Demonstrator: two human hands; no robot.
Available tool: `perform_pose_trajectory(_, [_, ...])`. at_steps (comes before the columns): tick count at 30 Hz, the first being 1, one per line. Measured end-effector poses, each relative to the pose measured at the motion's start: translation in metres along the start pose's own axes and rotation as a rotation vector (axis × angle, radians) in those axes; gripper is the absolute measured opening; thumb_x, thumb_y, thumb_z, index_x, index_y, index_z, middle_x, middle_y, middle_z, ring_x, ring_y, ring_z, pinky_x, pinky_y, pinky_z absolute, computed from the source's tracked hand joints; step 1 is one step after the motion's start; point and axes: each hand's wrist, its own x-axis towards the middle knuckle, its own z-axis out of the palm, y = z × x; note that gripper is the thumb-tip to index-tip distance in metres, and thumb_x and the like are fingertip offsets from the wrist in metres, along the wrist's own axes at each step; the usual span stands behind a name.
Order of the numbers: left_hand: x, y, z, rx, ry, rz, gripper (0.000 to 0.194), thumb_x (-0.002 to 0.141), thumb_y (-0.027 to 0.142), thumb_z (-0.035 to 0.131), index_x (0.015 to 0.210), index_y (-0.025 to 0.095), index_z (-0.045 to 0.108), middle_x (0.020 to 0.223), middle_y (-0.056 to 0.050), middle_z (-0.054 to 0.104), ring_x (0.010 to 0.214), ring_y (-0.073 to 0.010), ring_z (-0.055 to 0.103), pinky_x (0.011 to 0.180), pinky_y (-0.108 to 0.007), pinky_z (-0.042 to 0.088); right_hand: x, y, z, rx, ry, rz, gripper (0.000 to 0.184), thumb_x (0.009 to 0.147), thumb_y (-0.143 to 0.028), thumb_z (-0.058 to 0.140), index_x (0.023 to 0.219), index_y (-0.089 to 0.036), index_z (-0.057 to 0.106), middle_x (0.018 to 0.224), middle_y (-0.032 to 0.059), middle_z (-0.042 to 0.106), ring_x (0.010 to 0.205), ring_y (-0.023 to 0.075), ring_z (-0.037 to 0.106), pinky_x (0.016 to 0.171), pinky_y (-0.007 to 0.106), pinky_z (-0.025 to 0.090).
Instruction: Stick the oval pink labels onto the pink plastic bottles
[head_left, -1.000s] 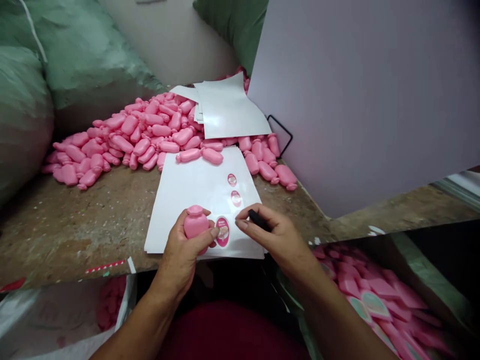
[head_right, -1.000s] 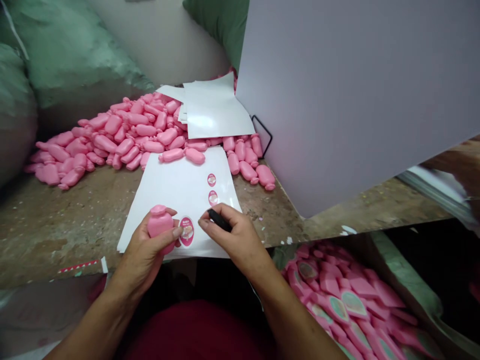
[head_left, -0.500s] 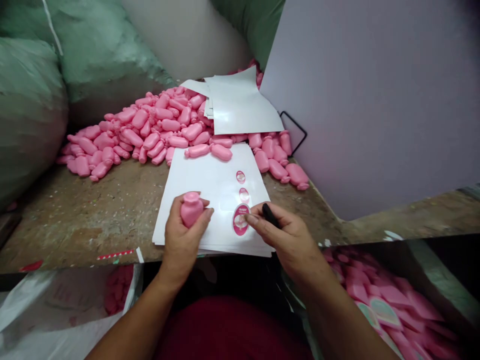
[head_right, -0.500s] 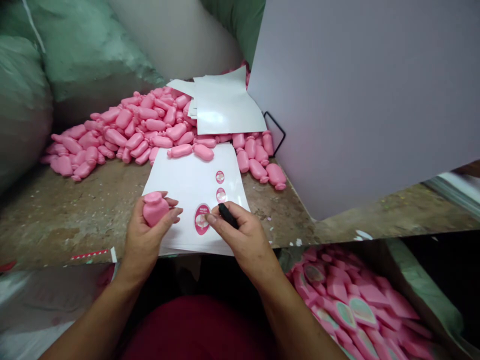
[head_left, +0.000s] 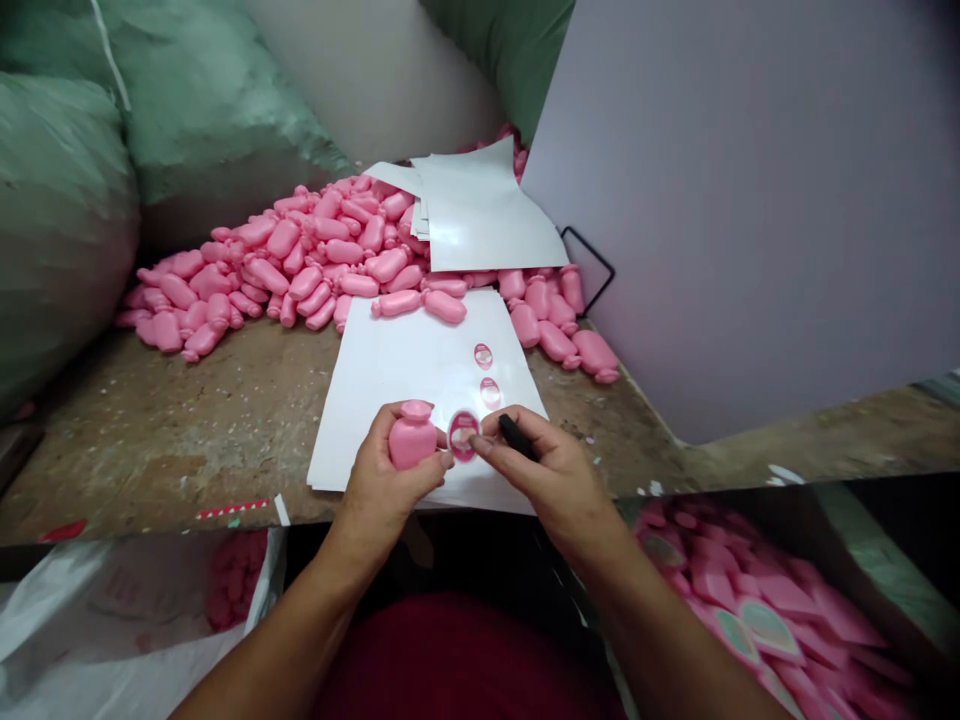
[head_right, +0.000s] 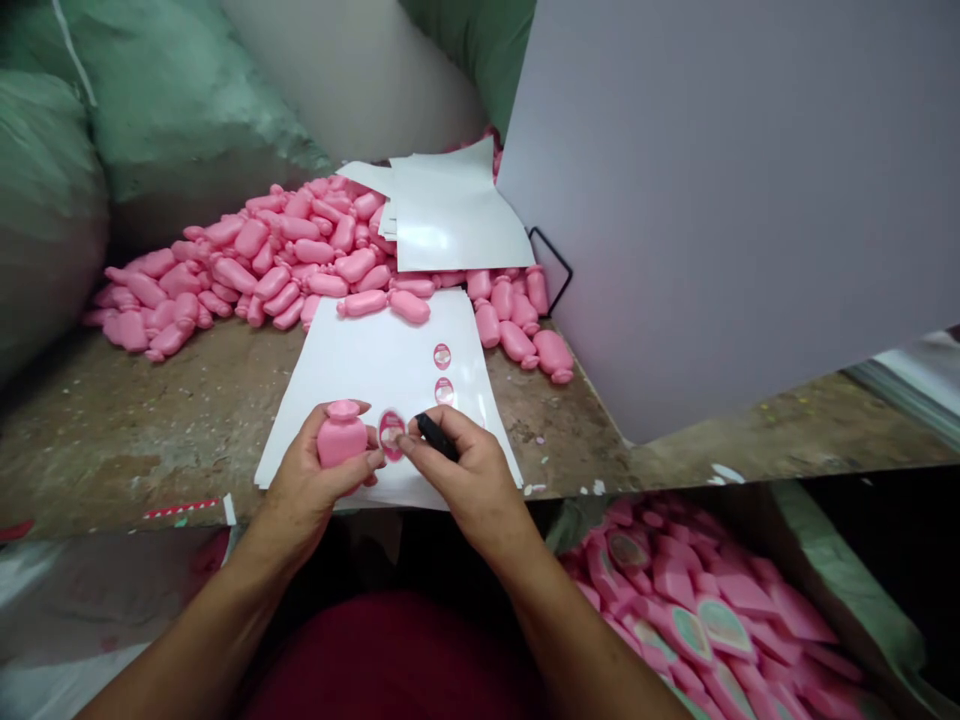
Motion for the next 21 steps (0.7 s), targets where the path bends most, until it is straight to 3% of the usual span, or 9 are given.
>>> perform_pose_trajectory(3, [0.001,0.004,0.001,-0.191,0.001,-0.079,0.049,0.067,0.031,0.083,0.107,0.022,0.057,0.098,0.000,0.065,0.074,-0.0110,0.063,0.063,-0.022,0.052,0.000,-0.003,-0.003,0.136,0.028,0.093,0.027,0.076,-0.045,0.074,0.078,-0.021,0.060,0.057,-0.0075,0.036,0.051,0.0090,0.025,0.049,0.026,0.020])
perform_pose_trajectory(8, [0.000,0.009,0.006,-0.576,-0.079,-0.260,0.045,0.073,0.052,0.079,0.100,0.020,0.062,0.095,-0.003,0.066,0.078,-0.0139,0.064,0.064,-0.025,0.053,-0.004,-0.007,0.004,0.329,-0.221,0.290,0.034,0.073,-0.048,0.076,0.081,-0.019,0.061,0.054,-0.0093,0.031,0.049,0.0072,0.017,0.046,0.025,0.012])
perform_pose_trajectory(12, [0.000,0.008,0.007,-0.589,-0.141,-0.274,0.057,0.075,0.067,0.070,0.102,0.017,0.062,0.081,-0.004,0.067,0.075,-0.0169,0.065,0.065,-0.027,0.051,-0.006,-0.003,0.011,0.321,-0.302,0.326,0.036,0.075,-0.050,0.076,0.083,-0.018,0.061,0.057,-0.0085,0.034,0.050,0.0066,0.019,0.047,0.025,0.011])
perform_pose_trajectory(17, [-0.002,0.004,0.005,-0.572,-0.180,-0.247,0.059,0.086,0.070,0.052,0.109,0.016,0.061,0.085,-0.007,0.069,0.077,-0.0169,0.066,0.070,-0.027,0.050,-0.005,-0.001,0.011,0.296,-0.328,0.328,0.039,0.075,-0.052,0.077,0.083,-0.018,0.061,0.058,-0.0084,0.036,0.051,0.0059,0.021,0.046,0.024,0.012])
perform_pose_trajectory(21, [-0.002,0.000,0.005,-0.574,-0.181,-0.209,0.061,0.085,0.072,0.053,0.107,0.016,0.062,0.090,-0.008,0.070,0.091,-0.0220,0.068,0.081,-0.033,0.051,-0.005,-0.001,0.012,0.303,-0.341,0.346,0.037,0.076,-0.049,0.078,0.084,-0.018,0.061,0.059,-0.0086,0.036,0.051,0.0057,0.022,0.047,0.023,0.013])
